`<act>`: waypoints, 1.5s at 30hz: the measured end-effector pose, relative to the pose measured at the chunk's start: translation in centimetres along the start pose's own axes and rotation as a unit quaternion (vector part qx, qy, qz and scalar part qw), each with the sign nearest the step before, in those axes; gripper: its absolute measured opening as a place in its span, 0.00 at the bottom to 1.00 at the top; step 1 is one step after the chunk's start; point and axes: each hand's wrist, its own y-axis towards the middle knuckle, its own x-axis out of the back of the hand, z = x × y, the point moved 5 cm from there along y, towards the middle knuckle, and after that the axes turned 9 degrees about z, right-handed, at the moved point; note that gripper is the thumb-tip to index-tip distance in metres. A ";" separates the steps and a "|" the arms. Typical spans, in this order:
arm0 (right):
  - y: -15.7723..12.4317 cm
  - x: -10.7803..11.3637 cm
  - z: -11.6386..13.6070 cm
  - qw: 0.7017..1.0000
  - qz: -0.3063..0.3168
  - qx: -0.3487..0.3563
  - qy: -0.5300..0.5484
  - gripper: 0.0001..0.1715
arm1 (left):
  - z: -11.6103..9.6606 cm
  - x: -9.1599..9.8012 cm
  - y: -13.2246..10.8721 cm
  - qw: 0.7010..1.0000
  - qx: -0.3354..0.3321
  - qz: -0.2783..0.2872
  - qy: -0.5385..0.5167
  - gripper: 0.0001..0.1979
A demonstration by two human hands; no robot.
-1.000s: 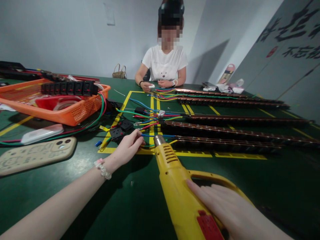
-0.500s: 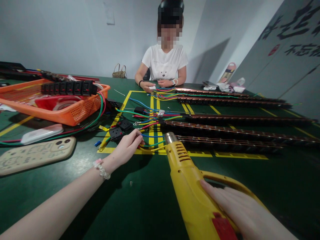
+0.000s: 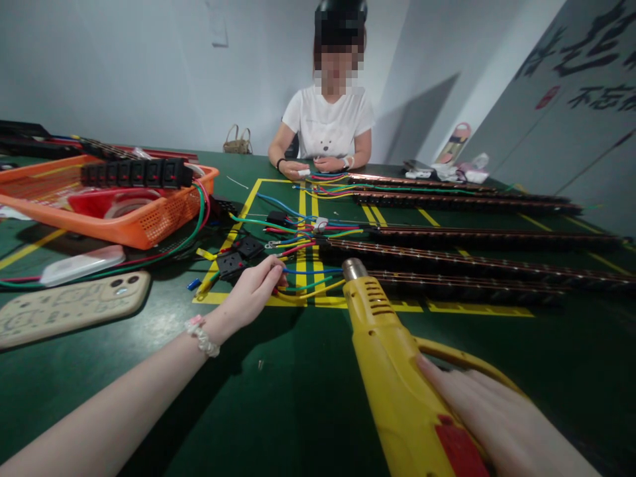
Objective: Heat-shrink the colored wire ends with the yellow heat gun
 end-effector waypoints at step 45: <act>1.1 2.8 0.7 0.987 -0.123 0.073 -0.075 0.11 | 1.3 0.6 0.5 0.993 0.035 -0.078 -0.084 0.17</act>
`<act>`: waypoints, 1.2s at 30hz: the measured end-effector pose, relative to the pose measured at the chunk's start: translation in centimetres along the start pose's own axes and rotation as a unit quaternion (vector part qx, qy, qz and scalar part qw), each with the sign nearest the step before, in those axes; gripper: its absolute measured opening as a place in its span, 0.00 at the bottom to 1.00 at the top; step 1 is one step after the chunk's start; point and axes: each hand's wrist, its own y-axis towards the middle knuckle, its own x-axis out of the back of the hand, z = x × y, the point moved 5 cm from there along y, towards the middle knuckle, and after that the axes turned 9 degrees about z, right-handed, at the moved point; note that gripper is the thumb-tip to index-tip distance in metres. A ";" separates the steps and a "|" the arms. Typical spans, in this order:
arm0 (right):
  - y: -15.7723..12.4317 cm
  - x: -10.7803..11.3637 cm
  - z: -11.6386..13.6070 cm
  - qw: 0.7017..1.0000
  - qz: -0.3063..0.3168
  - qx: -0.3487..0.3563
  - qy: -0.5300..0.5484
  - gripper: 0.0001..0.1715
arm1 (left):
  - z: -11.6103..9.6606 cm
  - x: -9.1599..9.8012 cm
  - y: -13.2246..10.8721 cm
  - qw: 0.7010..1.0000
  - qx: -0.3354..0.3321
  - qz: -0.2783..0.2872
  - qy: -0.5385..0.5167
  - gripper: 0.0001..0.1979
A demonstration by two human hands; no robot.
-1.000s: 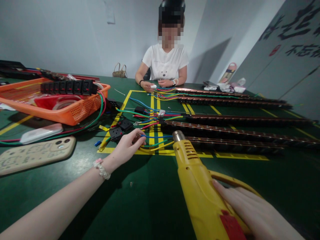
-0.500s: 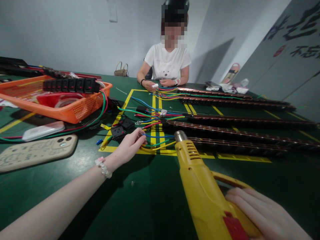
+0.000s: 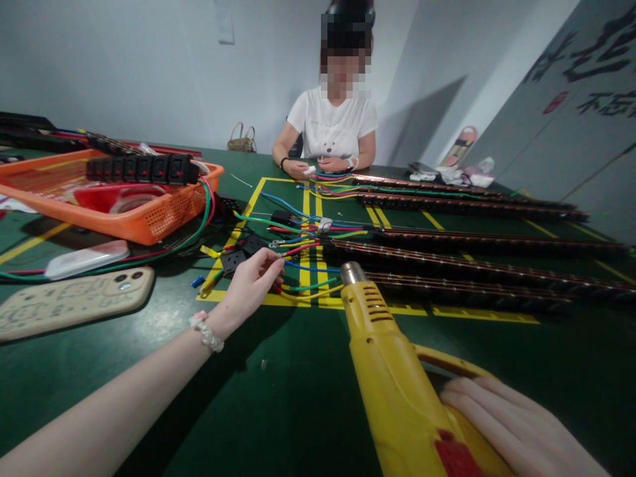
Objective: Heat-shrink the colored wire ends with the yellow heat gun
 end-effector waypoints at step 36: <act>-7.9 -3.1 -7.0 0.953 0.129 -0.240 0.136 0.14 | -0.1 0.4 0.0 0.999 -0.025 -0.015 -0.032 0.15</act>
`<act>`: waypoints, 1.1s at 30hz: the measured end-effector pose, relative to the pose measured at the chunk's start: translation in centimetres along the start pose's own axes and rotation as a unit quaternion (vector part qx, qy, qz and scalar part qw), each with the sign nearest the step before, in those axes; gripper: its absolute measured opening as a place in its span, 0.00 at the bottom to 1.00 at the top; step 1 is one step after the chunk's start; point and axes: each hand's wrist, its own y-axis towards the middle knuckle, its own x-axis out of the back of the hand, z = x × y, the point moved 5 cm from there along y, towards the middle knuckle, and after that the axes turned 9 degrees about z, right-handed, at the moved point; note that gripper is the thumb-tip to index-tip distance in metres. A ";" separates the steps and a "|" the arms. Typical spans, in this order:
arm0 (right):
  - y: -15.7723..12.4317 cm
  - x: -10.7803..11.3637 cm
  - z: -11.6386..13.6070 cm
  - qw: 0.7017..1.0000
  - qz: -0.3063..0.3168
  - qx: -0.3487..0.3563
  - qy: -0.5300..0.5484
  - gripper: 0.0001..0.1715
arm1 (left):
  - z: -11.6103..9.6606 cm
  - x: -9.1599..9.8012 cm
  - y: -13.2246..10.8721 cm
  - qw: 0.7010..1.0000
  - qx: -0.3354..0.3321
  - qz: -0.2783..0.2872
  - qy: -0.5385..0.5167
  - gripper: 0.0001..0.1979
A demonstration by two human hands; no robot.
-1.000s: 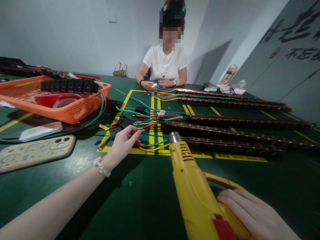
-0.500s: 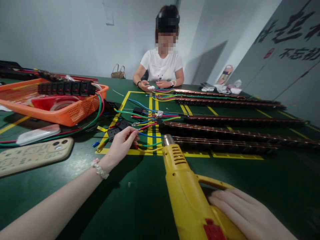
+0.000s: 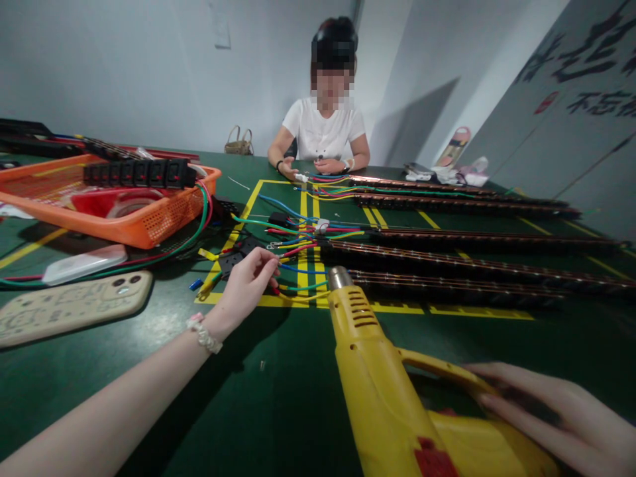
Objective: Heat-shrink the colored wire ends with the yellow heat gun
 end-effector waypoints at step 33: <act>3.0 -0.4 8.7 0.999 -0.041 -0.004 0.027 0.15 | -0.4 -0.7 -0.3 0.995 -0.014 0.029 0.090 0.14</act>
